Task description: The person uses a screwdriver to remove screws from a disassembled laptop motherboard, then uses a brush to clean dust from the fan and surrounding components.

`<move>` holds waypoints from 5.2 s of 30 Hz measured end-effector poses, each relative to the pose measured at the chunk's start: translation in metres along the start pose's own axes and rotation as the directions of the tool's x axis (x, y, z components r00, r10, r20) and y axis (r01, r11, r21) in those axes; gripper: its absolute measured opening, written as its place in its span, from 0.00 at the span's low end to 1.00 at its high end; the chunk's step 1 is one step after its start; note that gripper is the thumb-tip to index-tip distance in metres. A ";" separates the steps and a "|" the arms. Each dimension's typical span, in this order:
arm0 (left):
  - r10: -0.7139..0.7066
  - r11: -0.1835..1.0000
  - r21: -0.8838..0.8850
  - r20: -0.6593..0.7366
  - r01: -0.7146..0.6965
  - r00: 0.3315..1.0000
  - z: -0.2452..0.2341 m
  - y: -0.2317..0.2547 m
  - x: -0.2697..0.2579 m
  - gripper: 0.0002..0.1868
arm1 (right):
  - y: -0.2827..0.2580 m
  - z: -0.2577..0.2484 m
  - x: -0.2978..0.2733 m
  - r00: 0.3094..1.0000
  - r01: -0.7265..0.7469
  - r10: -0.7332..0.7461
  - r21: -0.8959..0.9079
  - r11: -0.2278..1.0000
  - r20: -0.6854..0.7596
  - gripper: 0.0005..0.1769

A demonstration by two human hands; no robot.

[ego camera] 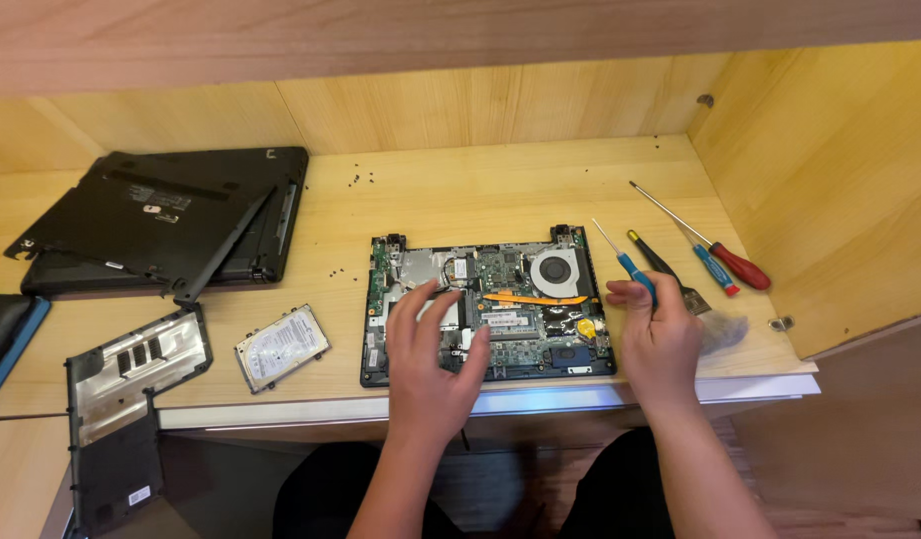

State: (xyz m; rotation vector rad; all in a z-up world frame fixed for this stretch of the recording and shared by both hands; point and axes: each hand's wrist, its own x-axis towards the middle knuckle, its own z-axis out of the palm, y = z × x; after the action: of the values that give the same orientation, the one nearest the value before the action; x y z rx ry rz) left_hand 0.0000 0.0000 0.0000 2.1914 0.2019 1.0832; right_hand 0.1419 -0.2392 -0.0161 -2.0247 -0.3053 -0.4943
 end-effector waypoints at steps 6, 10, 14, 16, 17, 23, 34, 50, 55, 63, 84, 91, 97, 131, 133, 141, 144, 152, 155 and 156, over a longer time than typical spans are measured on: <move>-0.214 0.931 0.294 -0.047 0.218 0.976 -0.040 -0.025 0.021 0.31 | -0.009 -0.004 0.007 0.969 -0.168 0.192 -0.153 0.974 0.158 0.21; -0.191 0.955 0.217 -0.063 0.200 0.980 -0.028 -0.042 0.018 0.34 | -0.005 -0.002 0.005 0.987 -0.107 0.116 -0.080 0.991 0.110 0.21; -0.047 0.968 0.246 -0.014 0.049 0.999 -0.019 -0.013 0.029 0.32 | -0.002 -0.002 0.002 0.998 -0.036 0.037 -0.014 0.999 0.054 0.20; 0.008 0.976 0.219 0.043 -0.017 0.999 -0.002 0.000 0.036 0.31 | -0.001 -0.006 -0.002 0.999 -0.014 0.013 0.023 1.000 0.034 0.20; 0.053 0.968 0.236 0.133 -0.083 0.990 0.009 0.001 0.041 0.25 | -0.001 -0.005 -0.002 1.000 0.017 -0.017 0.038 0.999 0.007 0.19; 0.000 0.936 0.307 0.492 -0.173 0.870 0.073 -0.036 0.071 0.15 | 0.002 -0.005 0.000 0.996 0.084 -0.081 0.099 0.992 -0.030 0.18; 0.026 0.981 0.142 0.577 -0.131 0.816 0.054 -0.020 0.072 0.02 | 0.006 -0.005 0.003 0.996 0.090 -0.089 0.124 0.988 -0.011 0.17; 0.073 0.985 0.083 0.597 -0.152 0.799 0.044 -0.007 0.064 0.07 | 0.005 -0.007 -0.001 0.993 0.115 -0.118 0.143 0.983 0.011 0.17; 0.065 0.989 0.067 0.591 -0.129 0.804 0.044 -0.009 0.066 0.06 | 0.005 -0.007 -0.002 0.992 0.124 -0.127 0.133 0.983 0.014 0.16; -0.019 1.000 0.010 0.555 0.016 0.832 0.053 -0.024 0.065 0.17 | 0.003 -0.007 -0.001 0.992 0.124 -0.128 0.130 0.984 0.020 0.17; -0.032 0.985 0.162 0.534 -0.065 0.845 0.061 -0.015 0.081 0.05 | 0.005 -0.006 0.000 0.991 0.129 -0.132 0.108 0.986 0.029 0.17; 0.095 0.926 0.216 0.660 -0.309 0.745 0.105 -0.061 0.087 0.07 | 0.003 -0.006 0.002 0.993 0.104 -0.108 0.108 0.989 0.040 0.18; 0.134 0.905 0.237 0.628 -0.353 0.766 0.110 -0.071 0.084 0.07 | 0.005 -0.007 0.001 0.993 0.075 -0.081 0.084 0.994 0.080 0.18; 0.038 0.982 0.121 0.619 -0.143 0.785 0.087 -0.049 0.091 0.06 | -0.003 -0.010 0.003 0.993 0.044 -0.052 0.078 0.996 0.108 0.20; 0.047 0.982 0.115 0.620 -0.150 0.783 0.086 -0.048 0.090 0.07 | -0.003 -0.009 0.003 0.992 0.051 -0.061 0.082 0.995 0.114 0.20; 0.050 0.984 0.108 0.601 -0.143 0.798 0.093 -0.047 0.088 0.07 | -0.001 -0.009 0.002 0.992 0.071 -0.079 0.084 0.994 0.097 0.19; 0.042 0.985 0.106 0.614 -0.135 0.788 0.091 -0.047 0.088 0.08 | -0.001 -0.009 0.002 0.992 0.067 -0.076 0.088 0.994 0.096 0.20; 0.051 0.982 0.113 0.608 -0.150 0.793 0.090 -0.046 0.087 0.08 | -0.001 -0.009 0.002 0.990 0.094 -0.104 0.110 0.989 0.092 0.19; 0.059 0.982 0.106 0.607 -0.154 0.793 0.090 -0.047 0.087 0.07 | -0.001 -0.009 0.002 0.991 0.094 -0.104 0.111 0.989 0.089 0.19; 0.059 0.982 0.106 0.609 -0.155 0.791 0.089 -0.046 0.087 0.07 | -0.002 -0.009 0.002 0.991 0.090 -0.101 0.116 0.989 0.089 0.19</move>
State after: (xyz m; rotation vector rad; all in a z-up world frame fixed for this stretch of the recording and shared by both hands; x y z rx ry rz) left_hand 0.1297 0.0262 -0.0111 2.5928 -0.1384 0.3737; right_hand 0.1411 -0.2458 -0.0103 -1.9338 -0.4798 -0.4313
